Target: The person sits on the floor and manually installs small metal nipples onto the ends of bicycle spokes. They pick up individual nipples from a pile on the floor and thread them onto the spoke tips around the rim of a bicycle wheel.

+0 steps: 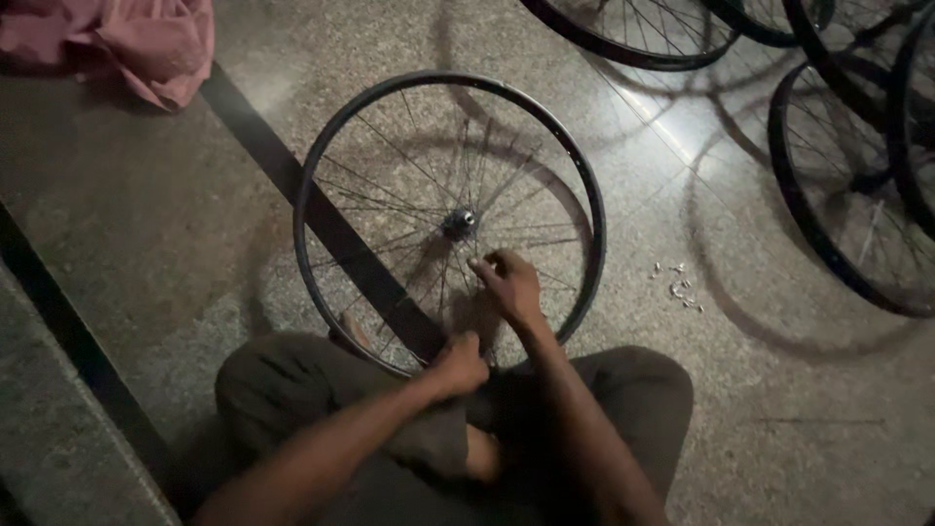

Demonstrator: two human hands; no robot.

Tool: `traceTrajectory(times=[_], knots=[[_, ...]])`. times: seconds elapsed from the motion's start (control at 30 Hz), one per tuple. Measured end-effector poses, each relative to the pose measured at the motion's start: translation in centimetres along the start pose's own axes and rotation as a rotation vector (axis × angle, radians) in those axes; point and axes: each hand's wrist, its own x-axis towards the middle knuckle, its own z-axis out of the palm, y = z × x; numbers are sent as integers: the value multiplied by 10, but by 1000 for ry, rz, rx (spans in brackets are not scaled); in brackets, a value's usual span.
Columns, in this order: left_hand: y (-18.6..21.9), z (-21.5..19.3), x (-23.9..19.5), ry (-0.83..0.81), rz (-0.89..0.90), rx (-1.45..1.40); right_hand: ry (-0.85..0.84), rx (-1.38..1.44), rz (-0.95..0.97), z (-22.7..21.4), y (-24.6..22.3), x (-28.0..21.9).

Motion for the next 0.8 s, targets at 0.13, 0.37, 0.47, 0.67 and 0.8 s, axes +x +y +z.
traceTrajectory(times=[0.13, 0.37, 0.47, 0.67, 0.8], knots=[[-4, 3, 7, -191, -51, 91, -233, 53, 72, 4, 8, -4], [-23, 10, 8, 5, 183, 54, -421, 695, 412, 15, 27, 2], [-14, -2, 6, -132, 64, 65, -454, 754, 436, 17, 28, 2], [52, -62, -6, -267, 79, 147, -457, 719, 415, 13, 24, -1], [90, -146, 24, -374, 178, 335, -447, 710, 290, 17, 23, -1]])
